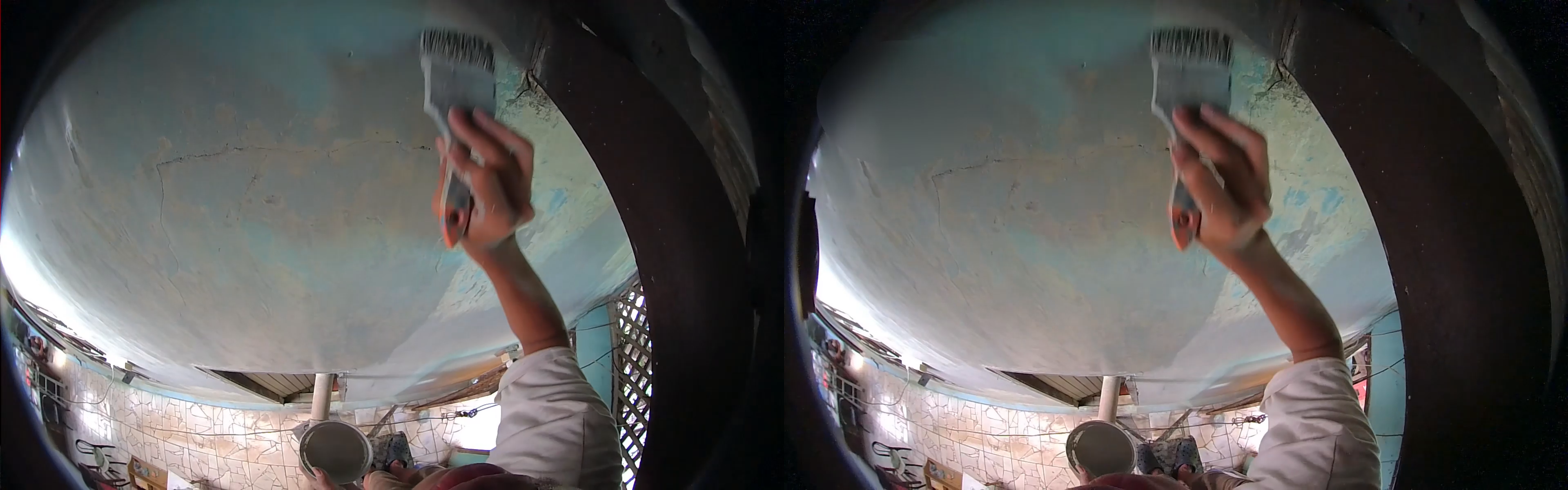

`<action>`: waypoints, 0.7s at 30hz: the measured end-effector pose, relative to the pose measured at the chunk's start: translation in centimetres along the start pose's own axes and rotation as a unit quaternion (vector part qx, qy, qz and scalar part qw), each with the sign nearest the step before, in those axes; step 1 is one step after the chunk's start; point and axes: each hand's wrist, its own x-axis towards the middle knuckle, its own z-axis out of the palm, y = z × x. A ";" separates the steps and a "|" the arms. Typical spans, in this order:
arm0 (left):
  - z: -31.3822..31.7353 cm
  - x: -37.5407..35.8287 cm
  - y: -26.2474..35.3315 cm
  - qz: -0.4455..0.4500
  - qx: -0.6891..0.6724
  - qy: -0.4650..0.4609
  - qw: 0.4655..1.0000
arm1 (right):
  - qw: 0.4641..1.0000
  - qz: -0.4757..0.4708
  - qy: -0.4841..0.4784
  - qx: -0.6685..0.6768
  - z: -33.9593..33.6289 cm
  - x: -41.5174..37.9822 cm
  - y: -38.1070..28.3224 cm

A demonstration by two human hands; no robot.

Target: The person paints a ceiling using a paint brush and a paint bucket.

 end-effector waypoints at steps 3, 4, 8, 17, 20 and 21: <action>-0.1 -0.2 0.1 -0.003 0.000 -0.002 1.000 | 0.999 0.013 -0.001 0.031 -1.6 -2.2 -2.3; -0.1 -0.2 0.2 -0.003 0.001 -0.001 1.000 | 0.999 0.018 0.002 0.044 -1.8 -2.4 -2.5; -0.2 -0.2 0.2 -0.007 0.005 -0.002 1.000 | 0.997 -0.037 0.056 -0.038 -1.1 0.9 -0.1; 0.3 -0.5 0.2 -0.017 0.012 -0.012 1.000 | 0.959 -0.070 0.248 -0.117 4.9 5.1 8.0; -0.1 -0.6 0.1 -0.021 0.011 -0.012 1.000 | 0.984 0.014 0.144 -0.106 2.3 3.3 3.3; 0.0 -0.6 0.1 -0.023 0.009 -0.012 1.000 | 0.985 0.031 0.129 -0.107 1.9 1.8 2.5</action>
